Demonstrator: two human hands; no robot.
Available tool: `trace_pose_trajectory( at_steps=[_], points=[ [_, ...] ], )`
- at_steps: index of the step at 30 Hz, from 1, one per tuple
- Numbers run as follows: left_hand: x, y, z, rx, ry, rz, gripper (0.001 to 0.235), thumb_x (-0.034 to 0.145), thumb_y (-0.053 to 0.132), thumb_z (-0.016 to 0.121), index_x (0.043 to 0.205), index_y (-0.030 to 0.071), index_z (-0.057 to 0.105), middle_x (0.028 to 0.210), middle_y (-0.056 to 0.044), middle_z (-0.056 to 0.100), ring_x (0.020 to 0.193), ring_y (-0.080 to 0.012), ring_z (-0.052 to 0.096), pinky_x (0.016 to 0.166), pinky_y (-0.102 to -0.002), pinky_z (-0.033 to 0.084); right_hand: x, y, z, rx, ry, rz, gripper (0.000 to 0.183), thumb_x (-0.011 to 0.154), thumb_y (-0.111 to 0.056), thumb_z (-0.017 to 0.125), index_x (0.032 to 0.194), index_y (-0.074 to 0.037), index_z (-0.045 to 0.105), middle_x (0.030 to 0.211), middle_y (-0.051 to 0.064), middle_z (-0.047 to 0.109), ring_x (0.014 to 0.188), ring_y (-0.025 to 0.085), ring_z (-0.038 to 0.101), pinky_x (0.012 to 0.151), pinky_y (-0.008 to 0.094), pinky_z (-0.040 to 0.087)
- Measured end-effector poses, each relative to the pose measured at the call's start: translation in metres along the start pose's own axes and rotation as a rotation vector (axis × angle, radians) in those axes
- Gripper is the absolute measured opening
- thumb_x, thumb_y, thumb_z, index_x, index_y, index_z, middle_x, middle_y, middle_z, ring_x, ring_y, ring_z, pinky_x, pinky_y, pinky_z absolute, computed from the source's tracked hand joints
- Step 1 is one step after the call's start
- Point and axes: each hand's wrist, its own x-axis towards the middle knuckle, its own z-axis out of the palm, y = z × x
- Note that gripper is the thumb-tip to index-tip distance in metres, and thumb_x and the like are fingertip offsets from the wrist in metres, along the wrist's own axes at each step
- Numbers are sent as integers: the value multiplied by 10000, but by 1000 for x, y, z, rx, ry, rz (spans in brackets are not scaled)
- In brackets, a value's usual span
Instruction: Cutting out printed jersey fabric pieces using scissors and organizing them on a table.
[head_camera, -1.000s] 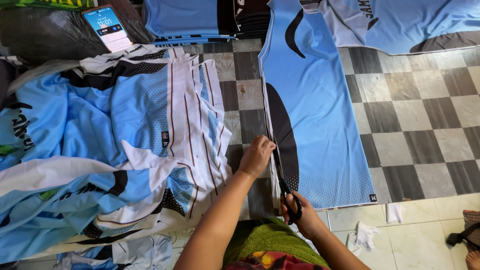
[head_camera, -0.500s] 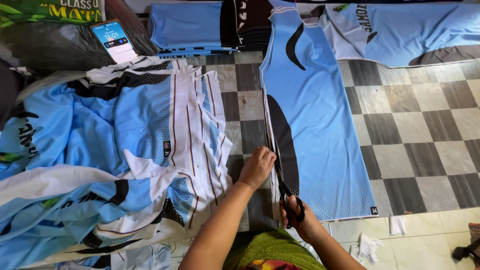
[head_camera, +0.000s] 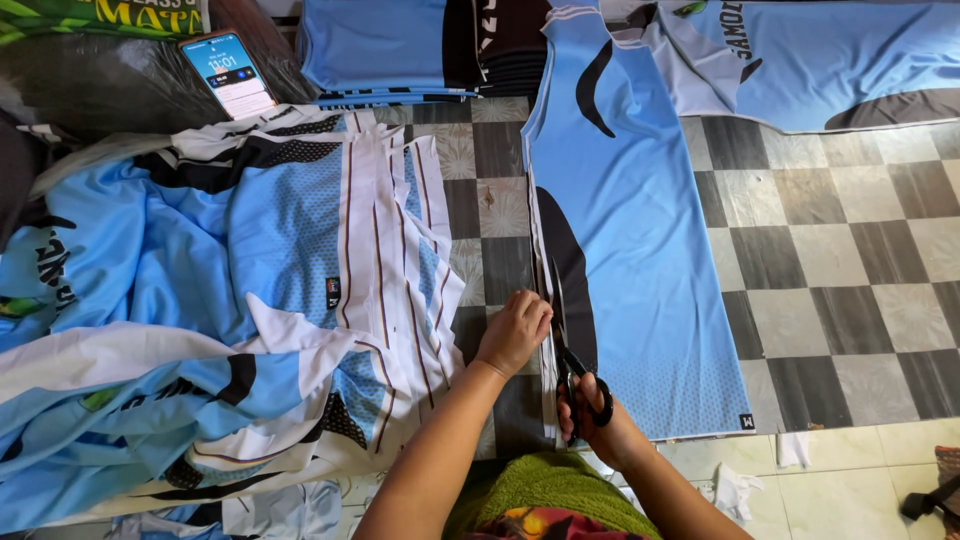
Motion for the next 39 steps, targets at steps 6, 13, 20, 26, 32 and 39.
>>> trace_pose_trajectory(
  at_steps=[6,13,20,26,32,39],
  points=[
    [-1,0,0,-37,5,-14,54,919,86,561,878,78,526,906,-71,460,849,-203,507,730,-296,474,2,2,0,-39,25,-23,585,778,-631,511,842,-49,507,654,36,487,512,143,420,491,310,378],
    [1,2,-3,-71,4,-10,68,924,81,534,863,65,510,908,-83,468,841,-215,509,730,-311,473,9,-1,-5,-56,55,-56,534,835,-565,504,825,-30,516,652,49,486,489,145,426,454,305,382],
    [0,3,-4,-124,18,-30,74,926,84,539,863,63,506,899,-89,469,825,-230,524,656,-319,476,25,-5,-14,-33,40,-29,550,818,-589,498,896,-45,523,664,52,518,505,172,466,465,332,414],
    [0,0,-1,-153,3,-44,59,922,81,549,875,63,516,913,-85,469,852,-229,525,702,-320,485,28,-9,-16,-41,12,-46,563,816,-580,511,918,-27,535,655,45,513,500,160,456,457,318,405],
    [-1,1,-1,-133,-3,-44,75,900,86,554,855,79,495,904,-79,459,804,-234,511,646,-333,454,33,-2,-17,-66,116,-68,435,887,-467,504,819,-37,502,619,61,484,453,153,420,403,299,379],
    [3,3,-7,-105,20,-16,92,914,85,567,841,87,510,882,-67,474,791,-213,516,618,-312,447,34,-18,-9,-74,71,-51,537,827,-573,506,786,-38,512,626,52,481,494,157,428,460,318,383]
  ],
)
